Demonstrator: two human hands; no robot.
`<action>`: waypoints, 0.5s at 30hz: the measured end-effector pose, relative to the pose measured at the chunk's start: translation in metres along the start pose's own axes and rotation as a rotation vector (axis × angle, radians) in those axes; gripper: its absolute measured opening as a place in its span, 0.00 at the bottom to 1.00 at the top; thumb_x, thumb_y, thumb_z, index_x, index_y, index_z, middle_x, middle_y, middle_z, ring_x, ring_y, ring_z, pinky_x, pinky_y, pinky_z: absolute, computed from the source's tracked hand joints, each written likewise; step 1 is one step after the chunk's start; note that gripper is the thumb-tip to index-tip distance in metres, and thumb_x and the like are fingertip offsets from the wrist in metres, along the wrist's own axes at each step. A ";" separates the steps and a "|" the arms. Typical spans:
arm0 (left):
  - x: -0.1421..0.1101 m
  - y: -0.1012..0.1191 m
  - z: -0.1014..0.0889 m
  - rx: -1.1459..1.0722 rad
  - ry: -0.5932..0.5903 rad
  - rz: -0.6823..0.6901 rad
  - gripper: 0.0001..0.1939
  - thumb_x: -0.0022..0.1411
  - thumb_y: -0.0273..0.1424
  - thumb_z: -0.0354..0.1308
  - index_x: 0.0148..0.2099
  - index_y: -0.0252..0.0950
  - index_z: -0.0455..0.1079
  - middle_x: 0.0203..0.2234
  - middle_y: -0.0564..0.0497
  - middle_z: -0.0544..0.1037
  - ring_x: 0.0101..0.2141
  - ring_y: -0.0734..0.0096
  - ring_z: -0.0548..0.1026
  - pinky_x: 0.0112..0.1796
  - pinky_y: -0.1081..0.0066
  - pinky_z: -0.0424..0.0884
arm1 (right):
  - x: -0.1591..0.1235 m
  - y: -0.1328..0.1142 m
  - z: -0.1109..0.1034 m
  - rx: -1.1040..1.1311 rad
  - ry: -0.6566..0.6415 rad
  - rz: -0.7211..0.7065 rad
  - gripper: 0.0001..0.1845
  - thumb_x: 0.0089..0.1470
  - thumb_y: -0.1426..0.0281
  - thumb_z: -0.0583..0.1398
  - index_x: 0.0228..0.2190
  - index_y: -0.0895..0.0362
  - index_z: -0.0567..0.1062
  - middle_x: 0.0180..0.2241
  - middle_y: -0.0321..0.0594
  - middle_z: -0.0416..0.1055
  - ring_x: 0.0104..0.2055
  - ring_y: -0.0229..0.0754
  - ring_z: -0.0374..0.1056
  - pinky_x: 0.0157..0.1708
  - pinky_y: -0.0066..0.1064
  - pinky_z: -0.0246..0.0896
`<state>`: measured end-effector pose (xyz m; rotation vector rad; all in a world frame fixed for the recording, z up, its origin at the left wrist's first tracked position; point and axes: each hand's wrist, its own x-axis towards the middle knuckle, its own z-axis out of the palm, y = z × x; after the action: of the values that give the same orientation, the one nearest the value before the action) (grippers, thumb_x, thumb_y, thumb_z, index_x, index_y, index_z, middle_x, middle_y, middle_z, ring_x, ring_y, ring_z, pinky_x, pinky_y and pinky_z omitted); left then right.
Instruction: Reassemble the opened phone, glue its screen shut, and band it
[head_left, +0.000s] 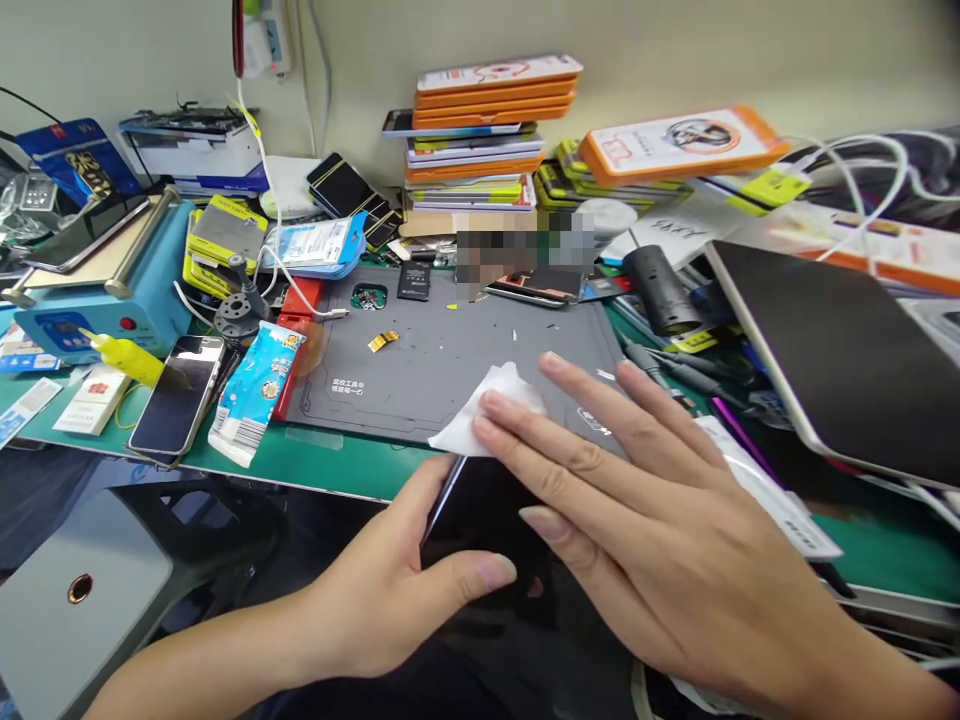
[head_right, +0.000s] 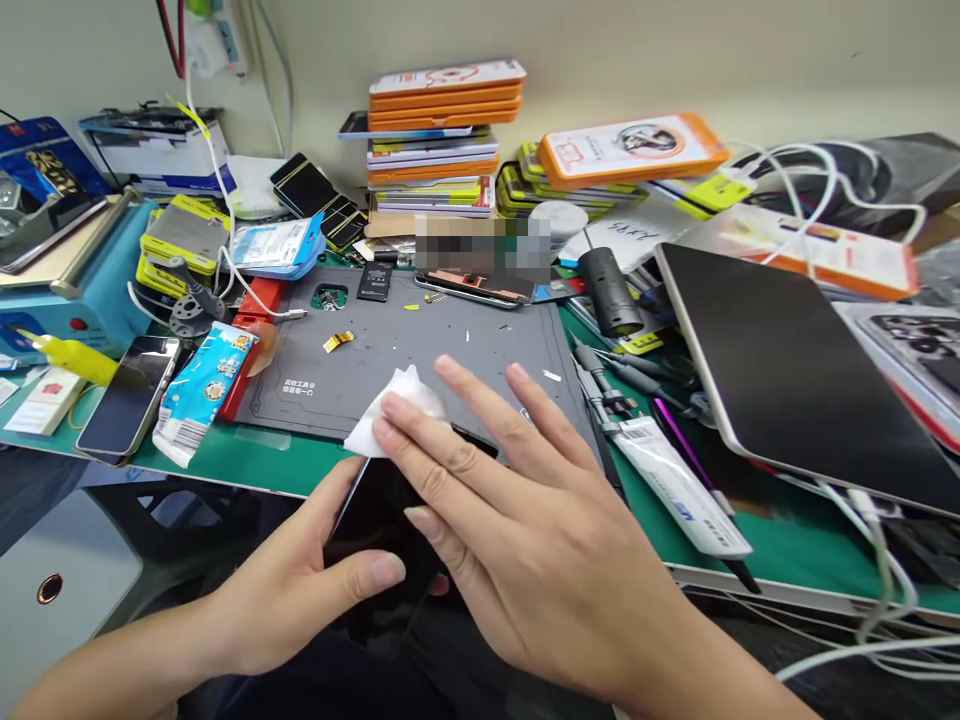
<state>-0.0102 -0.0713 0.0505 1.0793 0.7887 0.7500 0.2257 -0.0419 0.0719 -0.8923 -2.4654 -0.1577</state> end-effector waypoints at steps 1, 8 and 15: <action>-0.001 0.000 0.000 -0.032 -0.010 -0.029 0.36 0.75 0.42 0.67 0.79 0.49 0.61 0.78 0.47 0.64 0.77 0.48 0.61 0.76 0.50 0.60 | -0.001 0.002 -0.001 0.012 0.024 0.023 0.32 0.71 0.76 0.59 0.73 0.61 0.65 0.73 0.41 0.66 0.81 0.54 0.51 0.80 0.55 0.49; -0.003 0.005 0.002 -0.021 0.019 -0.106 0.31 0.77 0.45 0.65 0.76 0.49 0.64 0.69 0.44 0.76 0.70 0.50 0.74 0.68 0.56 0.73 | -0.028 0.005 0.008 0.155 0.297 0.239 0.42 0.59 0.85 0.68 0.69 0.43 0.74 0.59 0.35 0.81 0.52 0.52 0.83 0.50 0.44 0.84; 0.006 0.002 -0.014 0.525 -0.006 0.176 0.25 0.81 0.34 0.57 0.75 0.55 0.68 0.69 0.49 0.77 0.68 0.56 0.77 0.68 0.57 0.73 | -0.050 0.002 0.029 0.584 0.402 0.702 0.24 0.71 0.73 0.63 0.58 0.31 0.81 0.41 0.27 0.87 0.34 0.47 0.85 0.27 0.35 0.82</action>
<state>-0.0191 -0.0589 0.0472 1.6383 0.9199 0.7015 0.2470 -0.0609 0.0222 -1.2320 -1.5738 0.5431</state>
